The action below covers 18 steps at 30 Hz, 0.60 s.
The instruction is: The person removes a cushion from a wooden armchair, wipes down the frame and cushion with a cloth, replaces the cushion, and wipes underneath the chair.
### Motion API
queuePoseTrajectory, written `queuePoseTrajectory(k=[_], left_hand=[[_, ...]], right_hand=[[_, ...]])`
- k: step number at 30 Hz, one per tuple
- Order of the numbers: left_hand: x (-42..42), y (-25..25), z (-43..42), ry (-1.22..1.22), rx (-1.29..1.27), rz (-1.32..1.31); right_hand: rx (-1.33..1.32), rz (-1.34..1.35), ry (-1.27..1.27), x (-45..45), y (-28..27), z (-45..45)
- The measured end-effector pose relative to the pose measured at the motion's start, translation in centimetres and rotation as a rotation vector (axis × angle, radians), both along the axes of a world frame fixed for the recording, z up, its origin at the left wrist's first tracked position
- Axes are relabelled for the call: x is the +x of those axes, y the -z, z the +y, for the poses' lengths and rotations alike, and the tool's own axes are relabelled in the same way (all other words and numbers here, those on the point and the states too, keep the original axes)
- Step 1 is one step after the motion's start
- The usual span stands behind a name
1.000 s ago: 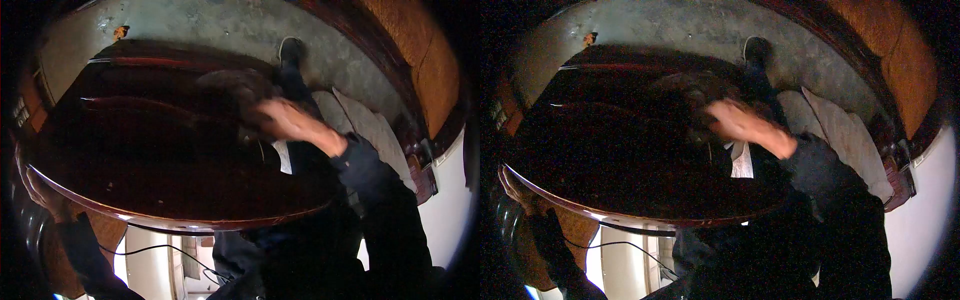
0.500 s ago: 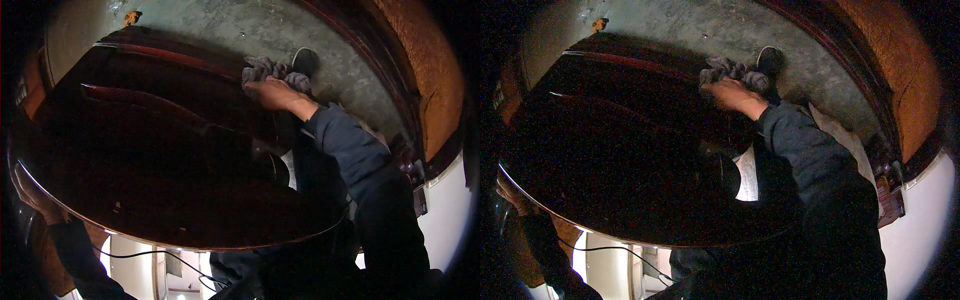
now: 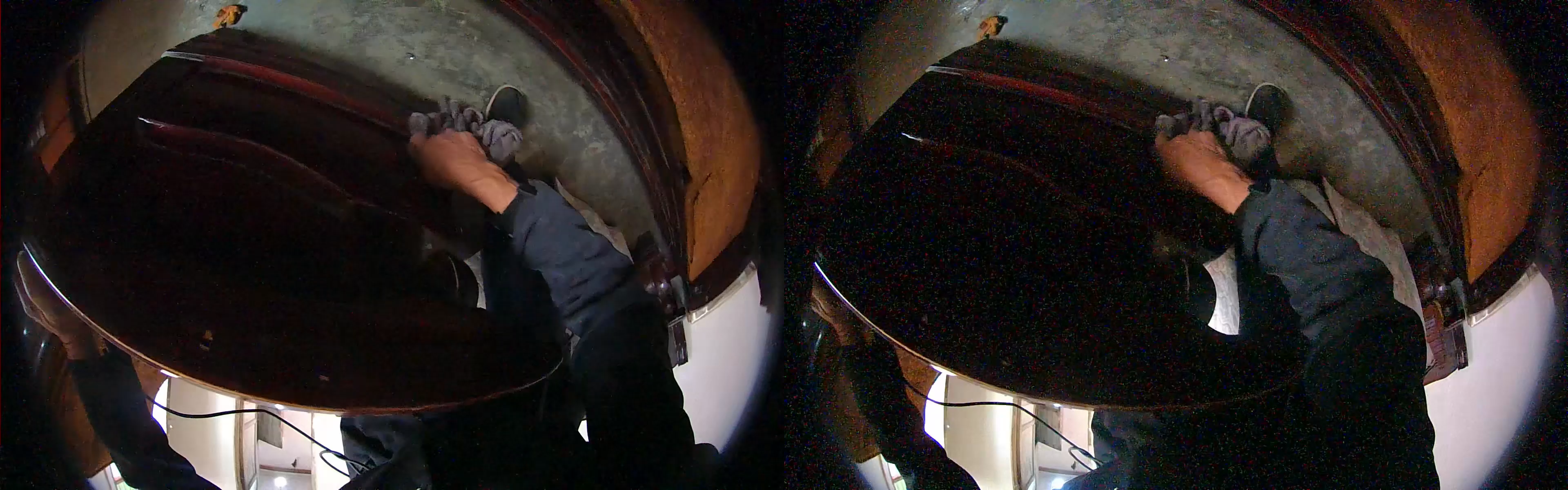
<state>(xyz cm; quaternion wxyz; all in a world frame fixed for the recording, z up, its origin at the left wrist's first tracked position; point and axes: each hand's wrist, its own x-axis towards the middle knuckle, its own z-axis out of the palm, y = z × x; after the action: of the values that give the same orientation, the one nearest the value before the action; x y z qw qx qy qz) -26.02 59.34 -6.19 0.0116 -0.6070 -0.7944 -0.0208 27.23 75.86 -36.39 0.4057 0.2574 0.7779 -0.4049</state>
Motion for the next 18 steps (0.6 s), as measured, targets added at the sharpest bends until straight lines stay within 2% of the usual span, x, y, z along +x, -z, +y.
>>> queuePoseTrajectory(k=[2, 4, 8, 10, 11, 13, 14, 16, 18], left_hand=[[-0.3, -0.4, -0.3, 0.063, -0.033, 0.009], [0.8, -0.4, 0.6, -0.266, 0.073, -0.186], [2.0, -0.1, 0.5, -0.242, 0.067, -0.123], [1.8, 0.1, 0.2, -0.234, 0.057, -0.115], [1.9, 0.5, 0.0, -0.232, 0.051, -0.113], [1.5, 0.4, -0.1, -0.234, 0.048, -0.110], [1.6, 0.6, -0.3, -0.237, 0.044, -0.112], [1.5, 1.0, -0.3, -0.228, 0.040, -0.113], [1.5, 1.0, 0.0, -0.216, 0.042, -0.105]], right_hand=[[0.036, -0.013, -0.013, -0.2, 0.4, -0.1], [-0.021, 0.056, 0.039, 0.3, 1.8, 0.3], [0.004, 0.141, 0.109, -1.0, 3.8, 0.4], [-0.138, -0.072, 0.315, -1.7, 4.3, 0.7], [-0.142, -0.089, 0.300, -0.9, 4.2, 0.3], [-0.031, 0.315, 0.473, 0.2, 4.1, -0.4], [-0.038, 0.304, 0.461, 0.6, 3.9, -0.6], [0.058, 0.152, 0.122, -0.2, 2.3, -0.4], [0.058, 0.098, 0.093, -0.2, 2.1, -0.4]])
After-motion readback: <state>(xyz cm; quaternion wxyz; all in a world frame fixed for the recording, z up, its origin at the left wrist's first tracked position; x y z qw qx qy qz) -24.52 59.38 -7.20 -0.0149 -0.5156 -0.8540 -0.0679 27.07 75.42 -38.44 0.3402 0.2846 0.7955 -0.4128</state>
